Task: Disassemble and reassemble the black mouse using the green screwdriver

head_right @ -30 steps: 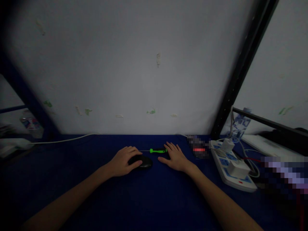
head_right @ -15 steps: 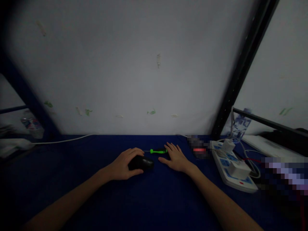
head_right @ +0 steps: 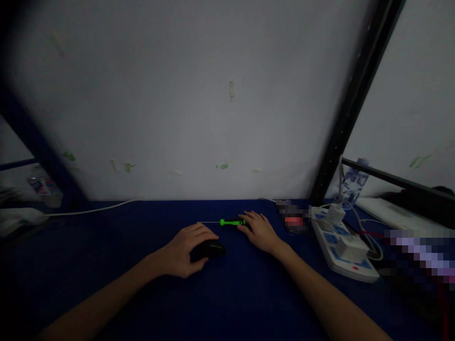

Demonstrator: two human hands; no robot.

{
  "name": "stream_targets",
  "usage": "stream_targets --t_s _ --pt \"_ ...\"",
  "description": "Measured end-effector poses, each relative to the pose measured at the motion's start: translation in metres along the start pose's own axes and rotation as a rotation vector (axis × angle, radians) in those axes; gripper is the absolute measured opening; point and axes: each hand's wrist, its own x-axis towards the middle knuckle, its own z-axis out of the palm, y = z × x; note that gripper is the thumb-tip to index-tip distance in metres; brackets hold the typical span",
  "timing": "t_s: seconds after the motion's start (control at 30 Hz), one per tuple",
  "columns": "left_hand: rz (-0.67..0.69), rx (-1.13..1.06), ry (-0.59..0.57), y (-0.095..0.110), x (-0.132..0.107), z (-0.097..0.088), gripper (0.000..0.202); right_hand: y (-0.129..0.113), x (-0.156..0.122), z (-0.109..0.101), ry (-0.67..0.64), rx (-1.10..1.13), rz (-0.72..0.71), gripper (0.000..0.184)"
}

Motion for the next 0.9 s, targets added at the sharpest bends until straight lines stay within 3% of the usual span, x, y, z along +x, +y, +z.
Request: stream_targets --t_s 0.17,0.3,0.53,0.63,0.9 --pt "-0.011 0.081 0.031 -0.003 -0.001 0.005 0.063 -0.006 0.003 -0.003 0.131 0.215 -0.051 0.053" --pt "-0.016 0.136 0.048 -0.011 -0.002 0.008 0.052 -0.018 0.003 -0.007 0.272 0.425 -0.056 0.052" --pt "0.011 0.052 -0.032 -0.008 -0.003 0.006 0.053 -0.034 0.003 -0.016 0.489 0.778 -0.038 0.048" --pt "-0.008 0.001 -0.052 -0.005 -0.003 0.005 0.057 -0.037 0.001 -0.022 0.551 0.861 -0.021 0.049" --pt "0.006 -0.049 -0.027 -0.003 -0.001 0.007 0.041 -0.046 -0.009 -0.033 0.652 0.943 -0.002 0.049"
